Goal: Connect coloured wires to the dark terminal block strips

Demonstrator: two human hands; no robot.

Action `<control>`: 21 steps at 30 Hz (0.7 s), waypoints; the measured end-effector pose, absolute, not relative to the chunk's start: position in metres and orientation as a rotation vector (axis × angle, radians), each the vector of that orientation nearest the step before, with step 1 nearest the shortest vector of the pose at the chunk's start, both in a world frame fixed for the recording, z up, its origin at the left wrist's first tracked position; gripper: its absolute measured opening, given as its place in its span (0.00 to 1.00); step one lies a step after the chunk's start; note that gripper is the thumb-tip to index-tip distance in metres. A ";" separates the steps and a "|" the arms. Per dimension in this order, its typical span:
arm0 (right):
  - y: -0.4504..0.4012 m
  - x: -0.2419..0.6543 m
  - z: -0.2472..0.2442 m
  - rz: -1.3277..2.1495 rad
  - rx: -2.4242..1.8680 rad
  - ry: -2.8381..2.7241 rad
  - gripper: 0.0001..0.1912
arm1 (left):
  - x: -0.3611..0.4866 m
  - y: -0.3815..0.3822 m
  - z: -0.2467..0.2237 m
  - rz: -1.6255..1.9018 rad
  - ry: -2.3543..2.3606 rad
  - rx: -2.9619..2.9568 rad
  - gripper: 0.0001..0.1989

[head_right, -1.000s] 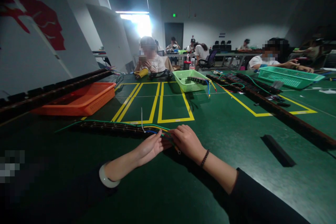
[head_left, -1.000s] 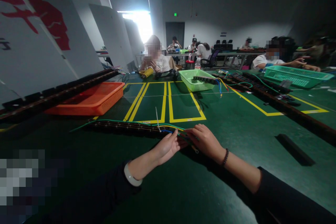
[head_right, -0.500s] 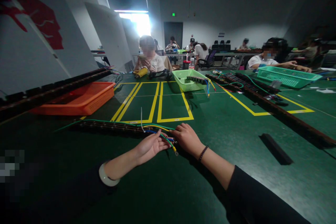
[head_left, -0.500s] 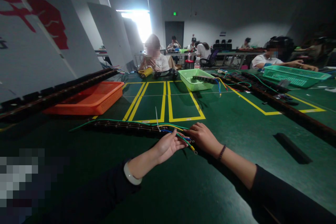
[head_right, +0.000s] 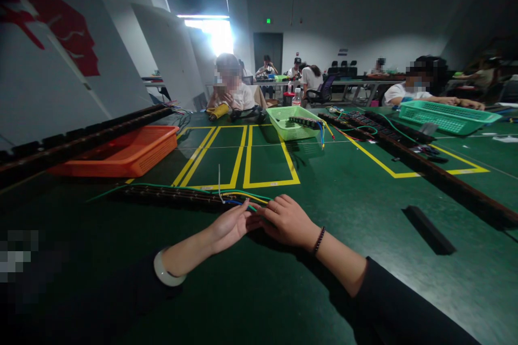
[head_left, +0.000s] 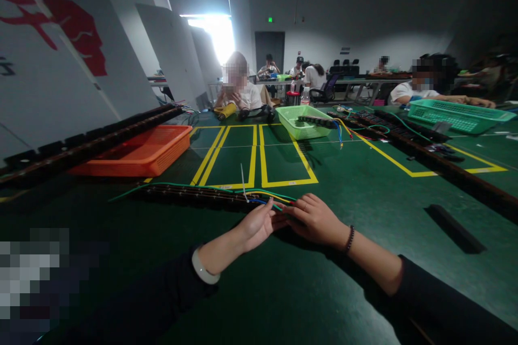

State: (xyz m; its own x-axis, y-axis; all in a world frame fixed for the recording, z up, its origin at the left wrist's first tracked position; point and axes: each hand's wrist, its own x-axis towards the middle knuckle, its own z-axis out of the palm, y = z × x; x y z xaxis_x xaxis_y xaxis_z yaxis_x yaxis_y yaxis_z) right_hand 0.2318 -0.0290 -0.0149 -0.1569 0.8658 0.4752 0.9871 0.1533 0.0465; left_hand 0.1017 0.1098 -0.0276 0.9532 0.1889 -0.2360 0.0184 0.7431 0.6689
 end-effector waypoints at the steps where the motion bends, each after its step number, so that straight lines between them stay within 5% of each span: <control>1: -0.029 0.232 -0.016 -0.502 -1.794 -2.095 0.17 | 0.102 0.110 -0.028 0.099 0.302 0.733 0.13; 9: -0.029 0.227 -0.013 -0.507 -1.913 -2.082 0.20 | 0.103 0.110 -0.029 0.101 0.305 0.742 0.13; 21: -0.030 0.234 -0.015 -0.547 -1.855 -1.869 0.11 | 0.103 0.109 -0.028 0.112 0.331 0.777 0.15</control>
State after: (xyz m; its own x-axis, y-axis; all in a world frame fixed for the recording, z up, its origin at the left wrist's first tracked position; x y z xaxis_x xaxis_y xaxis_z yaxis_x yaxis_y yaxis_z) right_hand 0.2341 -0.0300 -0.0150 0.0043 0.8217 0.5699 0.9993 0.0176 -0.0328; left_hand 0.1033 0.1091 -0.0280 0.9425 0.2197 -0.2518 0.0226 0.7098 0.7040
